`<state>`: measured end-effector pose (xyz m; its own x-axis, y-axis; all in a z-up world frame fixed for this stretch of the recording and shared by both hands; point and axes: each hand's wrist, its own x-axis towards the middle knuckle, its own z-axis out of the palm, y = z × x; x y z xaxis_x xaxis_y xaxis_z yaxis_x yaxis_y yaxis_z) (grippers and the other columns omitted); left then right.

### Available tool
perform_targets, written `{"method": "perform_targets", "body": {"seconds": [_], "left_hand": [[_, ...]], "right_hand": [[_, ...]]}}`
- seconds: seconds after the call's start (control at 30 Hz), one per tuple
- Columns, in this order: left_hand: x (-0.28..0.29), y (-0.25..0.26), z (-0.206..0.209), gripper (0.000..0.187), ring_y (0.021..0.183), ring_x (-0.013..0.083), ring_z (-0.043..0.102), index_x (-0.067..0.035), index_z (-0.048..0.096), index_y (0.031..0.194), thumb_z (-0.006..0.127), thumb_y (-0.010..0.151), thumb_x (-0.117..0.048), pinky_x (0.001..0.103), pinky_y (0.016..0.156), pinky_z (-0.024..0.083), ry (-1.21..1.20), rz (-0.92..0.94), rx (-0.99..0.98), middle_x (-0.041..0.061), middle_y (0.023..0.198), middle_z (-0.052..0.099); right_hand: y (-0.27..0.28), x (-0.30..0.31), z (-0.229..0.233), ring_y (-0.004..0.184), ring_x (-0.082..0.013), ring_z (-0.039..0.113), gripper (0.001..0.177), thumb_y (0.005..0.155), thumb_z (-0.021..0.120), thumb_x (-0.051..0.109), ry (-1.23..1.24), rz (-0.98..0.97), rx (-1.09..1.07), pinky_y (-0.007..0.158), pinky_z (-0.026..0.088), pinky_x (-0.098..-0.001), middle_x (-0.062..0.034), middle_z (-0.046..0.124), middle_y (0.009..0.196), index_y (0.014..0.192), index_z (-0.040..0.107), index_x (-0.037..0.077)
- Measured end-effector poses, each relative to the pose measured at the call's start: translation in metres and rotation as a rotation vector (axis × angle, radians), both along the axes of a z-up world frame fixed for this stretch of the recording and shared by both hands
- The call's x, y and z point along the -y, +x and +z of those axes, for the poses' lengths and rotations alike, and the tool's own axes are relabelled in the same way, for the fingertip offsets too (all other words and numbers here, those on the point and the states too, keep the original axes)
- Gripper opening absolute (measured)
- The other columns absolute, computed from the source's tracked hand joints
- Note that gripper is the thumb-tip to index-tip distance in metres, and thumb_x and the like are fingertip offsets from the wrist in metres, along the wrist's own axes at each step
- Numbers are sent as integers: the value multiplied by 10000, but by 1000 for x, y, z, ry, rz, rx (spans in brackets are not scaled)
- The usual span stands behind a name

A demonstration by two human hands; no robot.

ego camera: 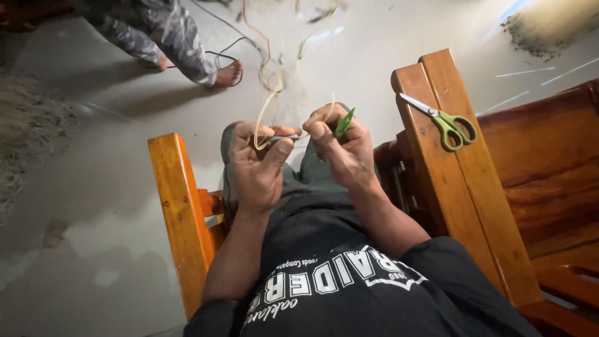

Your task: Repairing or weaving a fishing net using a shuttle and scissors

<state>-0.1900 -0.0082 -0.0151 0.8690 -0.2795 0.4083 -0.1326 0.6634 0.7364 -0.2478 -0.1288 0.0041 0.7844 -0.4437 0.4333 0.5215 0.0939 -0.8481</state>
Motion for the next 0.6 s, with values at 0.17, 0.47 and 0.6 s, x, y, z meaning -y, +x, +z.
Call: {"method": "perform_targets", "body": {"seconds": [0.17, 0.47, 0.6], "left_hand": [[-3, -4, 5, 333, 1057, 333, 695, -19, 486, 1088, 681, 865, 133, 419, 942, 563, -87, -184, -64, 196, 937, 708], [2, 11, 23, 480, 1060, 206, 635, -73, 445, 1327, 716, 931, -55, 320, 1006, 527, -244, -434, -197, 76, 916, 630], [4, 26, 27, 414, 1024, 147, 672, -26, 478, 1344, 666, 981, -91, 271, 974, 567, -205, -470, -229, 66, 912, 671]], "right_hand": [[-3, -1, -5, 465, -83, 419, 216, 1019, 571, 126, 99, -16, 28, 466, 393, -195, -68, 456, 531, 991, 607, -86], [0, -13, 16, 542, -71, 474, 200, 1007, 591, 124, 182, -20, 99, 450, 410, -198, -94, 511, 718, 997, 606, -76], [8, -8, 22, 516, -75, 414, 218, 1020, 567, 113, 167, 13, 123, 454, 360, -181, -87, 455, 638, 1026, 570, -104]]}}
